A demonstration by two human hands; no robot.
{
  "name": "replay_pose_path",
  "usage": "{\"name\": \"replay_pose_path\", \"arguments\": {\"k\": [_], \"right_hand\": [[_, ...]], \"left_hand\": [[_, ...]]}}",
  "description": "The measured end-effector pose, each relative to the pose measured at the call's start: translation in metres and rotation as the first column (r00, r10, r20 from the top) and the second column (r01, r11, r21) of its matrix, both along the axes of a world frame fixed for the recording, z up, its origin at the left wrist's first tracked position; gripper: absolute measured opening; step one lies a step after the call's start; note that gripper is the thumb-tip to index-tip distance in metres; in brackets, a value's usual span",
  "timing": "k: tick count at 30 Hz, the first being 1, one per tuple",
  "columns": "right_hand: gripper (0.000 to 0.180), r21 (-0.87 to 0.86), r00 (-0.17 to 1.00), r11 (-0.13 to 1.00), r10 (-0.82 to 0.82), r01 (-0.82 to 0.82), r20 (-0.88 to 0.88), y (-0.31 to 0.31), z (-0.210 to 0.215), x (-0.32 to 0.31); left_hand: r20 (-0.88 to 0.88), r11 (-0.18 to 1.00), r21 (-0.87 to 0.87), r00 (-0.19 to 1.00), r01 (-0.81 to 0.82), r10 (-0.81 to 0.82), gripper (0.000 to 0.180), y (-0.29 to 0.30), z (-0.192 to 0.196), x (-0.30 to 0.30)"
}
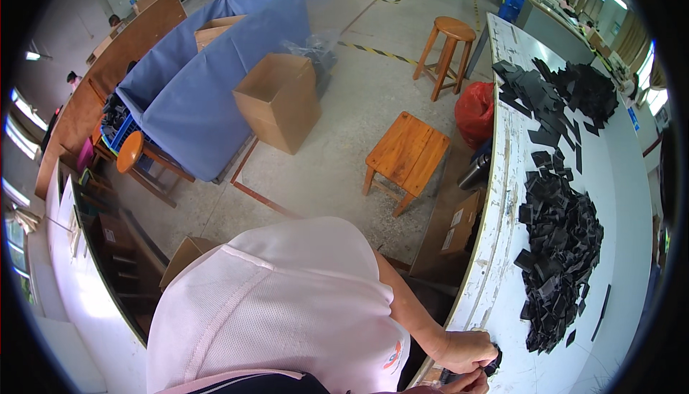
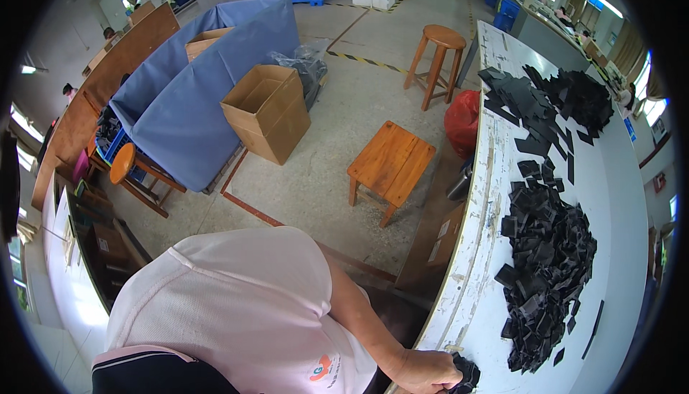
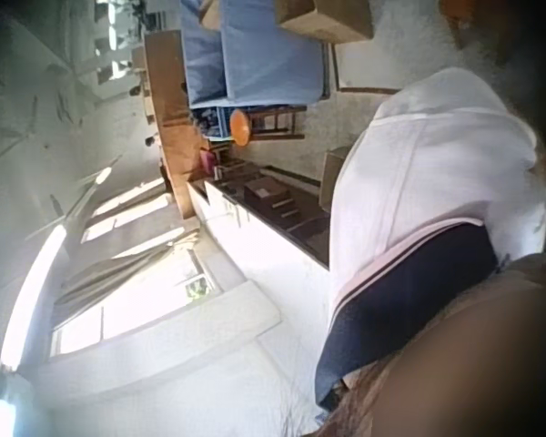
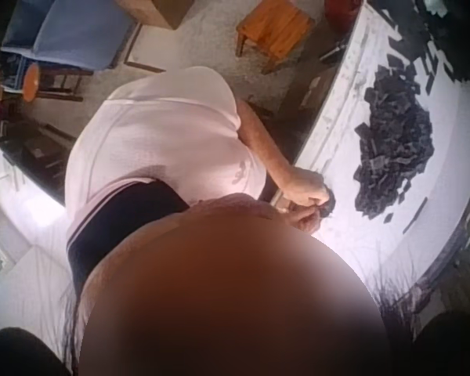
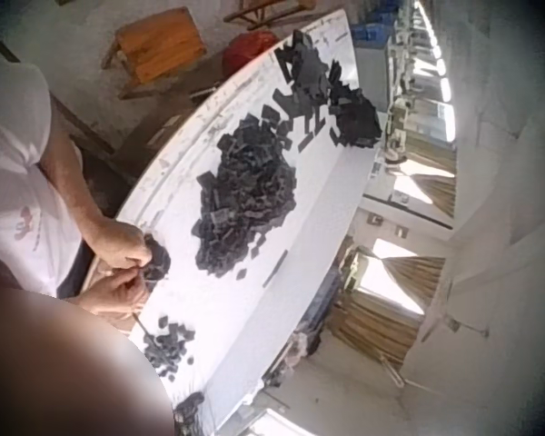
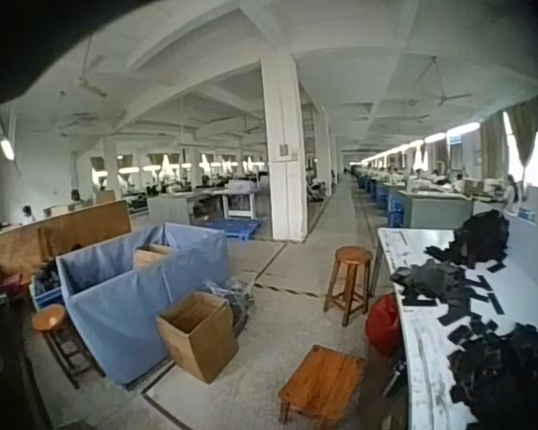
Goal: The recorder is applying a liquid adhesive using a small brush to small black rectangular components on a workbench in an industrial setting.
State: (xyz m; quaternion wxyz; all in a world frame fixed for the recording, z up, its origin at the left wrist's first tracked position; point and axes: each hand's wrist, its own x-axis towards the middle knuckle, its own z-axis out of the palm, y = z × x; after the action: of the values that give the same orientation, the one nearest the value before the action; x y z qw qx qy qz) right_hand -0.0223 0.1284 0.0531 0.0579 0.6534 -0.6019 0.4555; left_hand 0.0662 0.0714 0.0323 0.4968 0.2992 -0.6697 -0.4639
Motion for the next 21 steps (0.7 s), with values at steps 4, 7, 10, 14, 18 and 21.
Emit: {"name": "replay_pose_path", "arguments": {"k": [4,7,10,14,18,21], "right_hand": [[0.022,0.012,0.994,1.0,0.008,-0.007,-0.106,-0.008,-0.01,-0.014],[0.02,0.097,0.987,0.994,-0.031,0.047,-0.158,-0.013,-0.013,-0.02],[0.021,0.089,0.991,0.994,0.072,-0.062,-0.114,-0.02,0.0,-0.013],[0.02,0.079,0.966,0.964,0.256,-0.253,-0.029,-0.045,-0.009,-0.015],[0.02,0.113,0.891,0.893,0.409,-0.435,0.195,-0.056,-0.002,-0.02],[0.02,0.129,0.807,0.831,0.469,-0.541,0.359,-0.062,0.001,-0.023]], "left_hand": [[0.068,0.986,-0.063,0.985,-0.155,0.159,0.007,-0.003,-0.005,-0.006],[0.067,0.992,0.068,0.992,-0.107,0.103,0.003,-0.006,0.001,-0.004],[0.039,0.978,0.094,0.983,-0.184,0.181,0.005,-0.007,0.001,-0.006],[0.125,0.949,0.103,0.951,-0.297,0.284,0.007,-0.018,-0.007,-0.006],[0.19,0.91,0.029,0.896,-0.413,0.401,0.007,-0.013,0.001,-0.005],[0.08,0.853,-0.051,0.85,-0.519,0.521,0.011,-0.015,-0.002,-0.004]]}}
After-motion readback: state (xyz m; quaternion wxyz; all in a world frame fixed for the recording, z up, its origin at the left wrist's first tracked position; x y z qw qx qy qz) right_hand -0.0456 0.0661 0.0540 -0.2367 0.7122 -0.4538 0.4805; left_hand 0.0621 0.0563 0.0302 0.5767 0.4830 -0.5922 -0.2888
